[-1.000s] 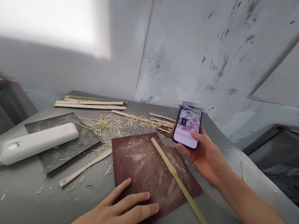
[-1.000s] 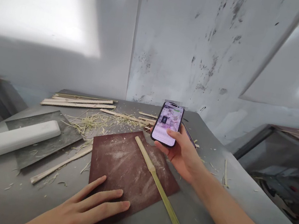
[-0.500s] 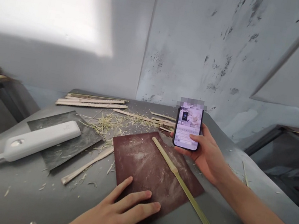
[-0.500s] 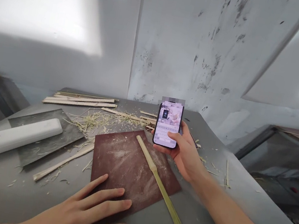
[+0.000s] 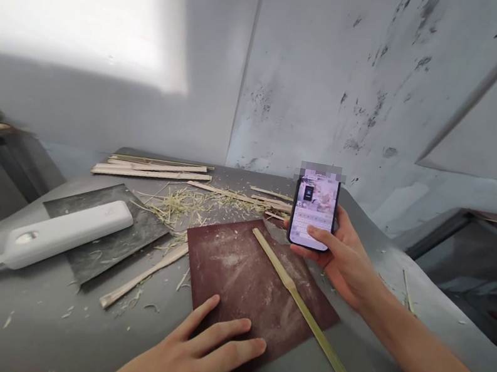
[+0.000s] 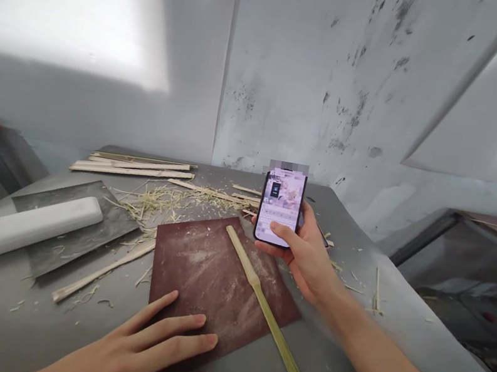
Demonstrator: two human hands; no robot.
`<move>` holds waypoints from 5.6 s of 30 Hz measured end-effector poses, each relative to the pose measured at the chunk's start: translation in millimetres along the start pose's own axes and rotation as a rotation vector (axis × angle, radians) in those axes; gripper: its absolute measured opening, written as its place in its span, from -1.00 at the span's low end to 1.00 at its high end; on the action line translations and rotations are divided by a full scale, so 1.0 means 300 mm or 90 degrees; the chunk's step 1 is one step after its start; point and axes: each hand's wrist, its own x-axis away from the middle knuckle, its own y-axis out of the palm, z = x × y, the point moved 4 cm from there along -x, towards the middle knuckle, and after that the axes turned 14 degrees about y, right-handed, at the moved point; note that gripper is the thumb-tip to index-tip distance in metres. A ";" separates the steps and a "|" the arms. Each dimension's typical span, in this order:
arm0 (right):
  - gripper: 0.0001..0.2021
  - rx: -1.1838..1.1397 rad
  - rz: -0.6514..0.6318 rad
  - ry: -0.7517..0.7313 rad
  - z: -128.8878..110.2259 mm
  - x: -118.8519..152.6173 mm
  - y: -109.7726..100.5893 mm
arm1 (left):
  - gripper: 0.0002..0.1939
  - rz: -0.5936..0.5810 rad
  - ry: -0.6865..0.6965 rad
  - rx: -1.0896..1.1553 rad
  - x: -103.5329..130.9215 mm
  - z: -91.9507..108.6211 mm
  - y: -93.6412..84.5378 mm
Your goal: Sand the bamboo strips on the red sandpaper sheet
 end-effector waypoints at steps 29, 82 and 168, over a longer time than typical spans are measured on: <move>-0.37 0.019 0.130 0.003 0.022 -0.008 -0.023 | -0.63 0.004 -0.006 -0.014 0.007 0.006 0.052; -0.37 -0.064 -0.002 0.017 0.015 -0.007 -0.002 | -0.65 -0.008 -0.001 0.002 -0.003 0.001 -0.006; -0.22 -0.004 0.003 0.012 0.013 -0.006 -0.008 | -0.65 0.026 -0.004 -0.014 0.002 0.006 0.039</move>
